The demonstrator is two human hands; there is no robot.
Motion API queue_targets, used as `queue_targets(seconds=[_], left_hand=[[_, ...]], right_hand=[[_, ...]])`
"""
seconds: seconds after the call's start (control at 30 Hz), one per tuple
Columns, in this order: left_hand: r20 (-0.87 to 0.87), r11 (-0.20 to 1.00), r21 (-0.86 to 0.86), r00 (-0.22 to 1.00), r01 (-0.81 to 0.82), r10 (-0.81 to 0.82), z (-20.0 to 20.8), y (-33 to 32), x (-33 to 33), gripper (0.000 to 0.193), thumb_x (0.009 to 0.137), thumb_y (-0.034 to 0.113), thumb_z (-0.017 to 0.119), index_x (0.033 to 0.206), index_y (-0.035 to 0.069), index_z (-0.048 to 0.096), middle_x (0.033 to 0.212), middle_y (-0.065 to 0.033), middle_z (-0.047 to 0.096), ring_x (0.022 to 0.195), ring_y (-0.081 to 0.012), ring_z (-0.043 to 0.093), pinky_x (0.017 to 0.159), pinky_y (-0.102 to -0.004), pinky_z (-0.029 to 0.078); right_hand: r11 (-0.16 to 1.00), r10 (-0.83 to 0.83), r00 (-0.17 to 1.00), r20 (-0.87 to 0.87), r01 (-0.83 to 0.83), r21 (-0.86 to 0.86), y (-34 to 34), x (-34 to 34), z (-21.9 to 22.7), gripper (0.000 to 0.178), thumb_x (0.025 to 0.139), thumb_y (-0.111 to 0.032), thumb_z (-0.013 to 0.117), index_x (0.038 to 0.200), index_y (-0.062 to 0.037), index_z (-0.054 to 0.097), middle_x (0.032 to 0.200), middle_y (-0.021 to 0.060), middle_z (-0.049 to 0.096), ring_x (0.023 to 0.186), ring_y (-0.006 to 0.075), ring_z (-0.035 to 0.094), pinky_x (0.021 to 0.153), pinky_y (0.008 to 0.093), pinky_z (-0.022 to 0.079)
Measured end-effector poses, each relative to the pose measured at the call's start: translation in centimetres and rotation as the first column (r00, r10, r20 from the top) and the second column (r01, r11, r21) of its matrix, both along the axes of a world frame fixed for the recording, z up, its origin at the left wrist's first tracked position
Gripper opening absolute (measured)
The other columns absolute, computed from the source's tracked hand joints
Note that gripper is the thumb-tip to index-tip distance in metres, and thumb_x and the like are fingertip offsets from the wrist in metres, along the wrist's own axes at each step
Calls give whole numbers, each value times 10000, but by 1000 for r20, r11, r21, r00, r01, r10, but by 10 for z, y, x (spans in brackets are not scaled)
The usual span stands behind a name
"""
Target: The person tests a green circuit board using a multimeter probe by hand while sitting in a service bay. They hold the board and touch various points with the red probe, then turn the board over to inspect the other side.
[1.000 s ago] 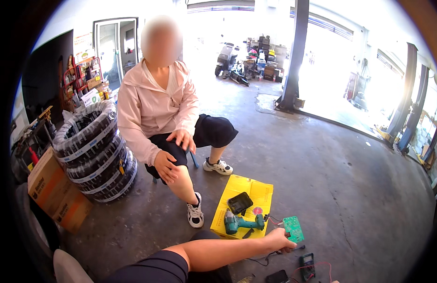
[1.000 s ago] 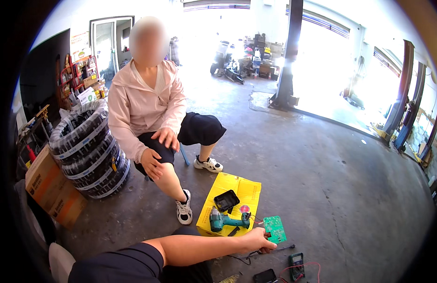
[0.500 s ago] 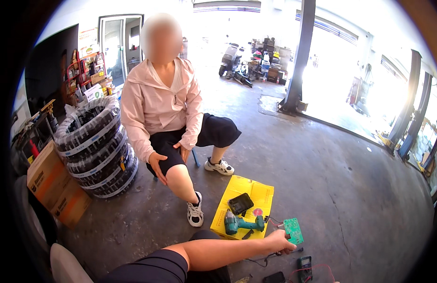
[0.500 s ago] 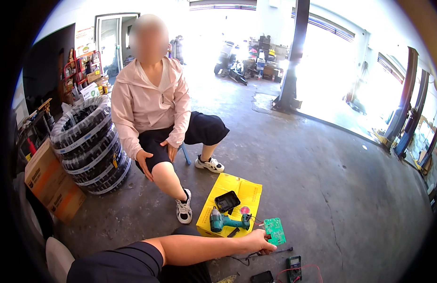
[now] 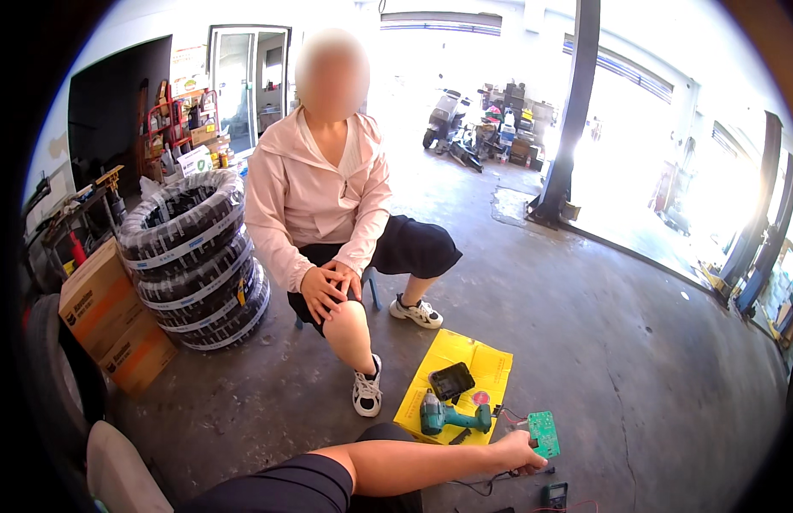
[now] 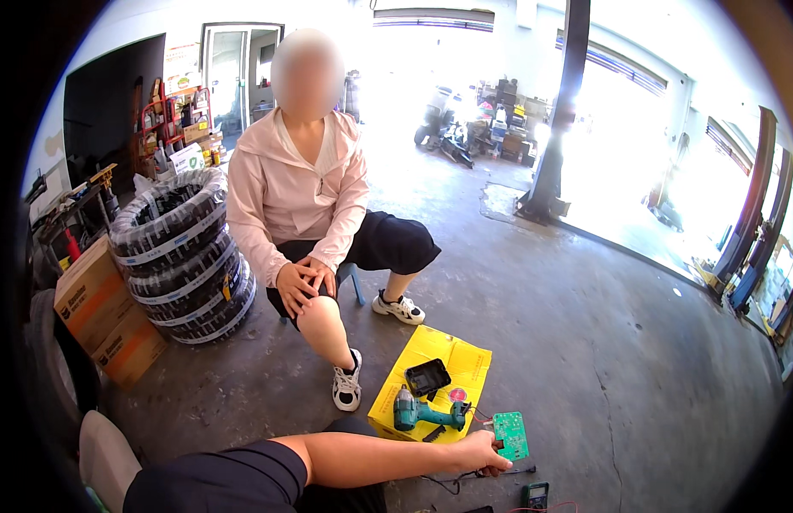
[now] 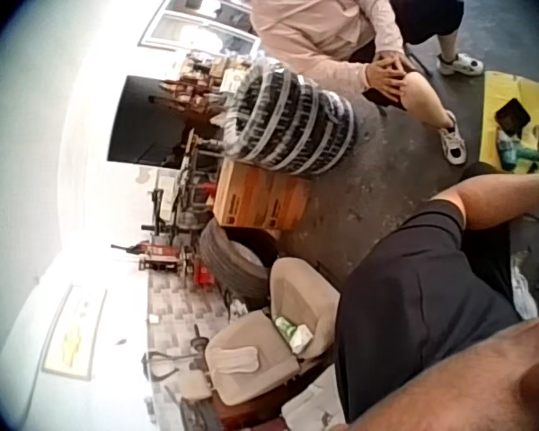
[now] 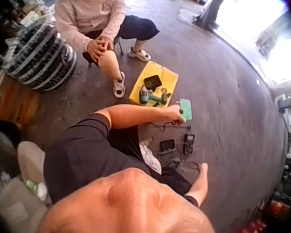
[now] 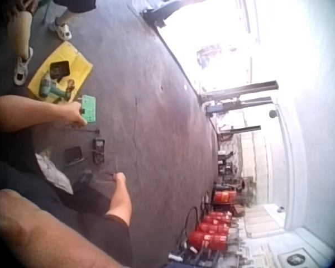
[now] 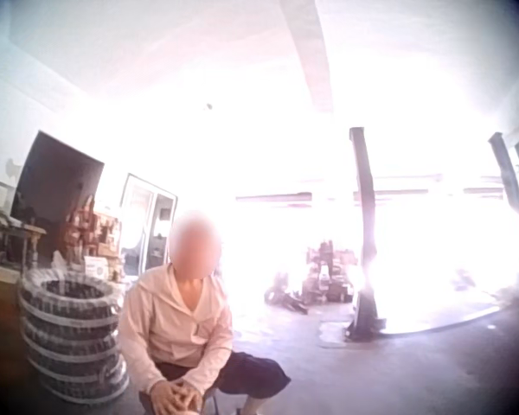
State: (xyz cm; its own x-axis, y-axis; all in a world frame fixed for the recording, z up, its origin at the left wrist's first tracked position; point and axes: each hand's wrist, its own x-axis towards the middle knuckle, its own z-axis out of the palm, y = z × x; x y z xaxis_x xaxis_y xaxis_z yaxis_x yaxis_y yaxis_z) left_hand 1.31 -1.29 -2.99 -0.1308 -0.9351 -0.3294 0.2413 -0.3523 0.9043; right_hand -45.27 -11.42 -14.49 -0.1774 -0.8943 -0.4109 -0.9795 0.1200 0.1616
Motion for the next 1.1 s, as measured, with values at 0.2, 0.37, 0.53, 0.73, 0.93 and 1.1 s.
queue_targets(seconds=[0.2, 0.37, 0.53, 0.73, 0.93, 1.1], left_hand=[[18, 1000, -14, 1000, -7, 7, -4, -1, -2, 160, 850, 131, 756, 930, 48, 645, 782, -50, 678, 639, -145, 639, 556, -290, 484], [10, 1000, -1, 1000, 1, -1, -1, 0, -1, 150, 854, 125, 751, 923, 45, 645, 786, -54, 680, 637, -147, 638, 554, -288, 483], [30, 1000, -1, 999, 11, -11, 6, 2, -1, 187, 868, 150, 758, 917, 44, 612, 790, -47, 670, 662, -129, 643, 573, -267, 494], [26, 1000, 6, 1000, 18, -19, 9, 4, 0, 186, 873, 153, 756, 921, 44, 612, 787, -48, 667, 661, -126, 640, 577, -264, 494], [33, 1000, -1, 999, 10, -10, 9, 5, -1, 164, 885, 138, 743, 923, 45, 614, 782, -42, 661, 658, -120, 625, 588, -257, 490], [-16, 1000, -6, 1000, -19, 19, 2, 1, -2, 140, 900, 118, 727, 948, 52, 613, 801, -38, 659, 681, -116, 620, 593, -257, 487]], right_hand=[[998, 11, 1000, 29, -13, 67, -4, 0, -1, 347, 854, -300, 664, 936, 28, 738, 948, 241, 718, 883, 371, 713, 768, 475, 560], [995, 19, 999, 40, -23, 97, -7, -4, -5, 347, 853, -304, 669, 922, 29, 739, 918, 237, 719, 845, 367, 714, 745, 473, 562], [992, 20, 998, 52, -26, 120, -9, -10, -9, 348, 852, -308, 673, 907, 30, 739, 888, 232, 720, 808, 362, 715, 722, 471, 564], [988, 5, 997, 80, -18, 152, -6, -9, -5, 350, 851, -312, 678, 890, 31, 739, 852, 226, 721, 763, 357, 716, 695, 469, 567], [978, -14, 990, 141, -16, 206, -1, -22, -16, 353, 851, -316, 684, 872, 32, 740, 816, 221, 722, 719, 351, 717, 667, 467, 569], [962, 70, 996, 61, -84, 259, -24, -55, -73, 359, 849, -323, 699, 803, 32, 732, 699, 193, 695, 574, 322, 678, 572, 458, 556]])
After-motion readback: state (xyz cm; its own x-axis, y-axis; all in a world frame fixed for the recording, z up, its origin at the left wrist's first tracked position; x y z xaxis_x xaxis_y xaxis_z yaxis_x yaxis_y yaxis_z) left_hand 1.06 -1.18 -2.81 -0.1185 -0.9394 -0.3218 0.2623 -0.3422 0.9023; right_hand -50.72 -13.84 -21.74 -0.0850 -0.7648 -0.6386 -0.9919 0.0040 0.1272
